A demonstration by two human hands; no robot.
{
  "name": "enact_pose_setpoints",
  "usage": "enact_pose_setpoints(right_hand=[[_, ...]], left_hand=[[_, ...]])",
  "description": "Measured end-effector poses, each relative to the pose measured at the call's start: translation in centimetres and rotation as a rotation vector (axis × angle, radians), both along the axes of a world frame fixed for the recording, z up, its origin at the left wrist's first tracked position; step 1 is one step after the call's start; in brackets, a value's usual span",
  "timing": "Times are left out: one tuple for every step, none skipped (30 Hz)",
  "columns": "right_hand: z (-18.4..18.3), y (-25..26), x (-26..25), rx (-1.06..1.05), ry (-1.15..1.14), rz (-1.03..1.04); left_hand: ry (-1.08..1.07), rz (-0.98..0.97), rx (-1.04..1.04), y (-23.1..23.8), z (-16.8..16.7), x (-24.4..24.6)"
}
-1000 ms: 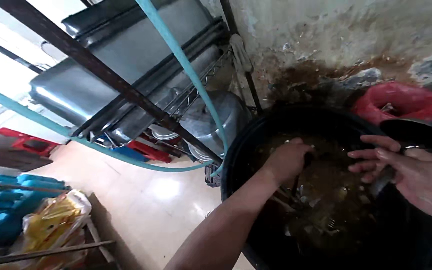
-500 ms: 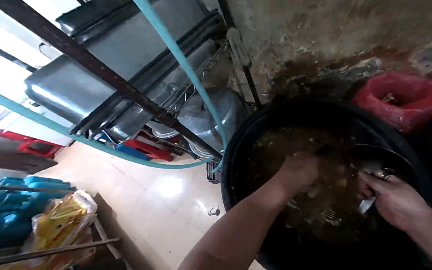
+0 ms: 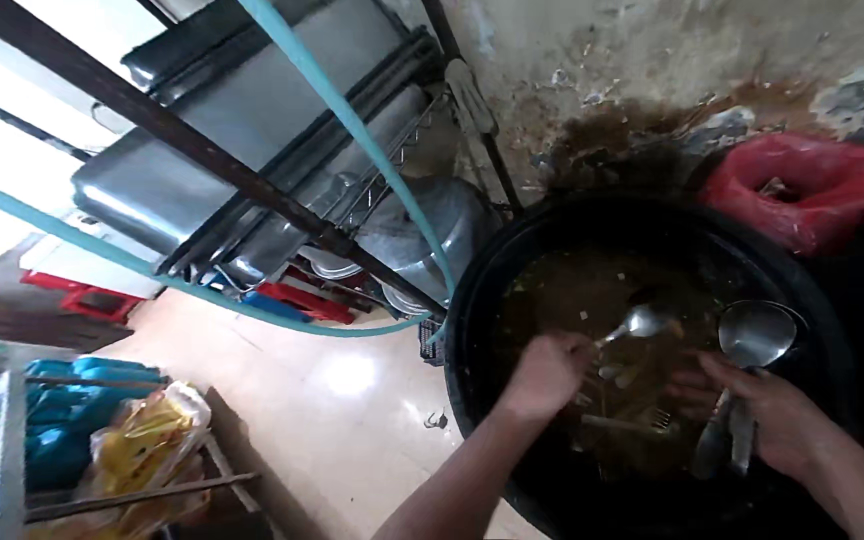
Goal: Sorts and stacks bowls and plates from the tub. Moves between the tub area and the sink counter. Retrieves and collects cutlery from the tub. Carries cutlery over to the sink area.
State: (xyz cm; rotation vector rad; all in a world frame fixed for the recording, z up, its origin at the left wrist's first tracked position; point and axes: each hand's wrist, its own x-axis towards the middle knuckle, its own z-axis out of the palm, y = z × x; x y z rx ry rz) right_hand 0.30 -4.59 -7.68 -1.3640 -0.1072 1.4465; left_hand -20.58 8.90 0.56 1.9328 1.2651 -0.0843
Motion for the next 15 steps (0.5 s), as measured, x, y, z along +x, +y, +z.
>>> enact_pose_setpoints(right_hand=[[-0.1, 0.2, -0.4, 0.030, 0.052, -0.010], [-0.2, 0.4, -0.9, 0.063, 0.072, -0.024], [-0.4, 0.6, -1.3, 0.094, 0.067, -0.029], [-0.6, 0.6, -1.5, 0.116, 0.040, -0.037], [-0.9, 0.7, -1.6, 0.132, 0.013, -0.044], [-1.1, 0.6, -1.5, 0.143, -0.018, -0.058], [-1.1, 0.6, -1.3, 0.148, -0.056, -0.080], [-1.1, 0.6, -0.9, 0.159, -0.103, -0.103], [-1.0, 0.6, -0.5, 0.183, -0.145, -0.134], [-0.9, 0.7, 0.1, 0.206, -0.176, -0.178], [-0.8, 0.8, 0.8, 0.210, -0.205, -0.228], [-0.7, 0.9, 1.4, 0.190, -0.239, -0.268], [-0.6, 0.8, 1.9, 0.160, -0.272, -0.292], [-0.7, 0.6, 2.3, 0.128, -0.292, -0.299], [-0.7, 0.4, 2.4, 0.102, -0.295, -0.300]], left_hand=[[-0.137, 0.107, -0.155, -0.6, -1.5, 1.0], [-0.237, 0.166, -0.282, -1.4, -3.0, 2.1], [-0.309, 0.182, -0.367, -2.4, -4.3, 3.1], [-0.361, 0.168, -0.410, -3.3, -5.4, 4.0], [-0.388, 0.125, -0.416, -4.0, -6.4, 4.7], [-0.401, 0.053, -0.386, -4.4, -7.2, 5.2], [-0.394, -0.040, -0.356, -4.5, -7.8, 5.5], [-0.356, -0.138, -0.319, -4.4, -8.4, 5.7], [-0.285, -0.232, -0.271, -4.4, -9.1, 5.8], [-0.173, -0.335, -0.193, -4.4, -9.7, 5.8], [-0.039, -0.456, -0.093, -4.5, -10.2, 5.9], [0.074, -0.571, -0.009, -4.9, -10.5, 6.1], [0.145, -0.668, 0.051, -5.5, -10.9, 6.4], [0.186, -0.749, 0.094, -6.1, -11.2, 6.9], [0.219, -0.819, 0.130, -6.6, -11.4, 7.4]])
